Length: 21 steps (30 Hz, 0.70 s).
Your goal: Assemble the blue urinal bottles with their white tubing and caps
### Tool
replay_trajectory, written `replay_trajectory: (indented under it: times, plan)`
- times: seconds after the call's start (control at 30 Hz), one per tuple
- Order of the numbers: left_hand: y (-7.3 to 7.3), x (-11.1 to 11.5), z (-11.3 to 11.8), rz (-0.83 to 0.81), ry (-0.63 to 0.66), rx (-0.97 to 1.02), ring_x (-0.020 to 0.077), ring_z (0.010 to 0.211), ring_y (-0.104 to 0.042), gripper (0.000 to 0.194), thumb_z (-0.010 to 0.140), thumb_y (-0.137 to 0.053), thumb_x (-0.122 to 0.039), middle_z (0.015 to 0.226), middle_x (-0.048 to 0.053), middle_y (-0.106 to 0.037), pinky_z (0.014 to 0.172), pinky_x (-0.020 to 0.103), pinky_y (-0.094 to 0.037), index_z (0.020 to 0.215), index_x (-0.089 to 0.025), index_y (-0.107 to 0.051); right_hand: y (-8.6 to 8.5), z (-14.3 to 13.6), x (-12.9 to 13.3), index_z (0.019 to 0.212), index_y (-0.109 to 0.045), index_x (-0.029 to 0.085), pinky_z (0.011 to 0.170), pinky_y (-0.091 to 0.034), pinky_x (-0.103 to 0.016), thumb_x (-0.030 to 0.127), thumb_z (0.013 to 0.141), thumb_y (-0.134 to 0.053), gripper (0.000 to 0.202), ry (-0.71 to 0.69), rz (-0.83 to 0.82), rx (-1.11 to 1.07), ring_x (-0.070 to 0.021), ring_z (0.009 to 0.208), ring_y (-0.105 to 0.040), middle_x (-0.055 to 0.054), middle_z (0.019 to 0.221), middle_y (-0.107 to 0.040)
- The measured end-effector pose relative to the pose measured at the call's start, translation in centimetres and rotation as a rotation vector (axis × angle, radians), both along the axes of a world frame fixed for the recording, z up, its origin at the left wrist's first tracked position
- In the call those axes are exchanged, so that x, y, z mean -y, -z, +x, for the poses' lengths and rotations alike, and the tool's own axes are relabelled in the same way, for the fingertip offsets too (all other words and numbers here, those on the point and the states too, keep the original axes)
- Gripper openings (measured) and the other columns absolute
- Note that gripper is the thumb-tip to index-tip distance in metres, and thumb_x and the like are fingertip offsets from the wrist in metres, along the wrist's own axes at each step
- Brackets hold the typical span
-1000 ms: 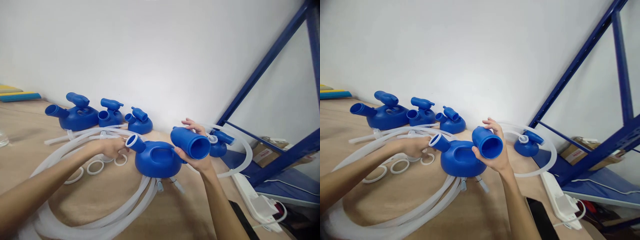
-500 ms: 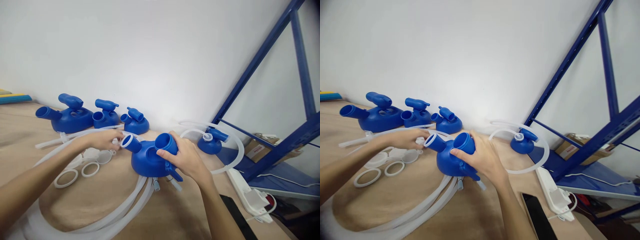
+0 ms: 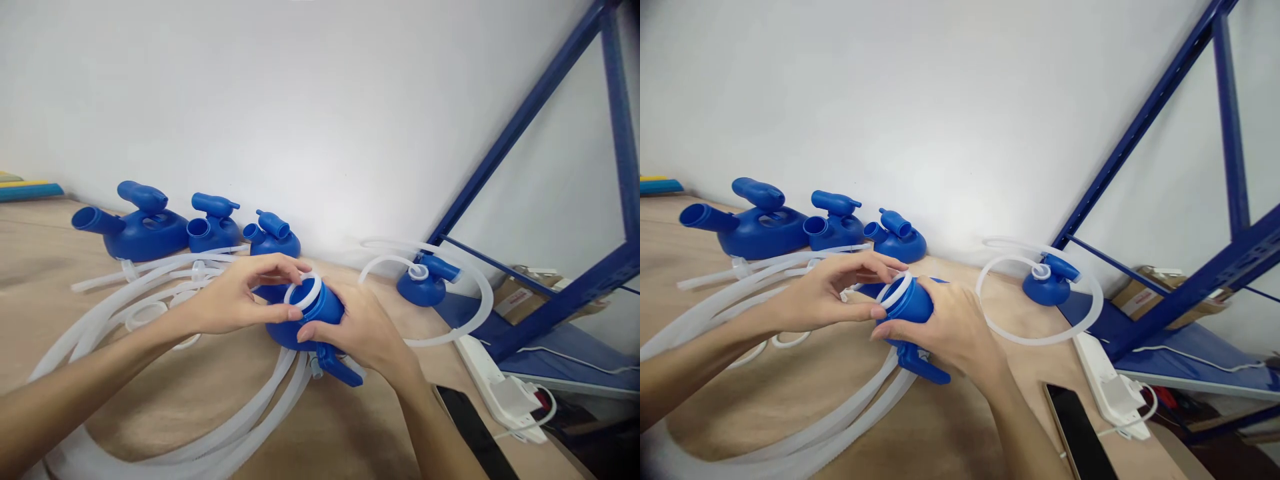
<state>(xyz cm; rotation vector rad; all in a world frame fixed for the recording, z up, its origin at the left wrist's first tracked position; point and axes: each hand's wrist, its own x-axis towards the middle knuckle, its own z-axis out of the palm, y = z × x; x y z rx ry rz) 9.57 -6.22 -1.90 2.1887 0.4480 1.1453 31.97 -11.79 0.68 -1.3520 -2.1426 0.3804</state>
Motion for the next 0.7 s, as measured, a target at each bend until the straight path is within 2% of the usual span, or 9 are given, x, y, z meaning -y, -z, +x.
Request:
replay_trajectory:
  times: [0.07,0.13,0.23,0.33,0.43,0.53,0.6,0.7]
  plan:
    - [0.2,-0.2,-0.1,0.069,0.039,-0.022,0.0248,0.114,-0.073,0.049,0.085,-0.085,-0.038,0.129,0.010,-0.074,0.098,0.035,-0.062,0.127,-0.020,-0.069,-0.2,-0.3,0.4,0.111,-0.077,0.027,0.085,-0.049,-0.036,0.062,0.074,-0.087,0.052,-0.004,-0.034,-0.008,-0.0259,0.096,-0.070,-0.001,0.104,-0.078]
    - [0.2,-0.5,-0.5,0.212,0.049,-0.064,0.0240,0.116,-0.072,0.058,0.084,-0.086,-0.039,0.130,0.010,-0.073,0.098,0.032,-0.061,0.137,-0.022,-0.067,-0.3,-0.5,0.6,0.108,-0.078,0.027,0.079,-0.047,-0.033,0.060,0.074,-0.087,0.048,0.006,-0.054,-0.007,-0.0236,0.092,-0.070,0.000,0.103,-0.079]
    - [0.0,-0.5,-0.8,0.450,0.021,-0.073,0.0233,0.118,-0.070,0.045,0.091,-0.080,-0.033,0.134,0.012,-0.070,0.100,0.031,-0.058,0.134,-0.022,-0.071,-0.2,-0.5,0.5,0.107,-0.078,0.026,0.074,-0.045,-0.032,0.060,0.074,-0.087,0.048,0.041,-0.064,-0.016,-0.0225,0.087,-0.070,0.001,0.098,-0.079]
    - [-0.2,0.2,-0.6,0.571,-0.009,-0.099,0.0227,0.114,-0.070,0.034,0.096,-0.073,-0.026,0.130,0.014,-0.070,0.098,0.030,-0.058,0.129,-0.018,-0.072,0.0,-0.2,0.4,0.106,-0.079,0.027,0.075,-0.045,-0.032,0.065,0.076,-0.083,0.048,0.021,-0.059,-0.043,-0.0231,0.089,-0.071,0.001,0.098,-0.080]
    - [-0.2,0.6,-0.3,0.619,-0.020,-0.146,0.0235,0.114,-0.071,0.031,0.097,-0.069,-0.021,0.132,0.017,-0.069,0.097,0.030,-0.060,0.127,-0.014,-0.070,0.0,-0.1,0.2,0.105,-0.079,0.028,0.075,-0.045,-0.032,0.064,0.079,-0.082,0.043,-0.008,-0.050,-0.068,-0.0217,0.087,-0.071,0.002,0.096,-0.079]
    - [0.0,0.5,-0.3,0.645,-0.045,-0.131,0.0246,0.121,-0.069,0.034,0.098,-0.068,-0.023,0.138,0.018,-0.067,0.103,0.032,-0.058,0.131,-0.013,-0.068,0.0,0.1,0.1,0.108,-0.078,0.029,0.078,-0.046,-0.033,0.063,0.085,-0.077,0.041,-0.013,-0.031,-0.088,-0.0228,0.090,-0.071,0.002,0.099,-0.080]
    - [0.0,0.4,-0.4,0.637,-0.060,-0.124,0.0253,0.127,-0.067,0.037,0.099,-0.067,-0.025,0.143,0.018,-0.065,0.108,0.031,-0.056,0.135,-0.014,-0.067,0.1,0.2,-0.1,0.109,-0.078,0.028,0.079,-0.046,-0.034,0.067,0.087,-0.073,0.046,0.020,-0.023,-0.071,-0.0249,0.091,-0.071,-0.001,0.101,-0.080]
    - [-0.3,0.2,-0.7,0.601,-0.052,-0.154,0.0235,0.130,-0.066,0.029,0.103,-0.060,-0.020,0.146,0.015,-0.064,0.110,0.028,-0.054,0.128,-0.016,-0.073,0.3,0.4,-0.3,0.109,-0.078,0.025,0.078,-0.045,-0.035,0.073,0.085,-0.070,0.055,0.050,-0.026,-0.034,-0.0266,0.089,-0.071,-0.004,0.100,-0.080]
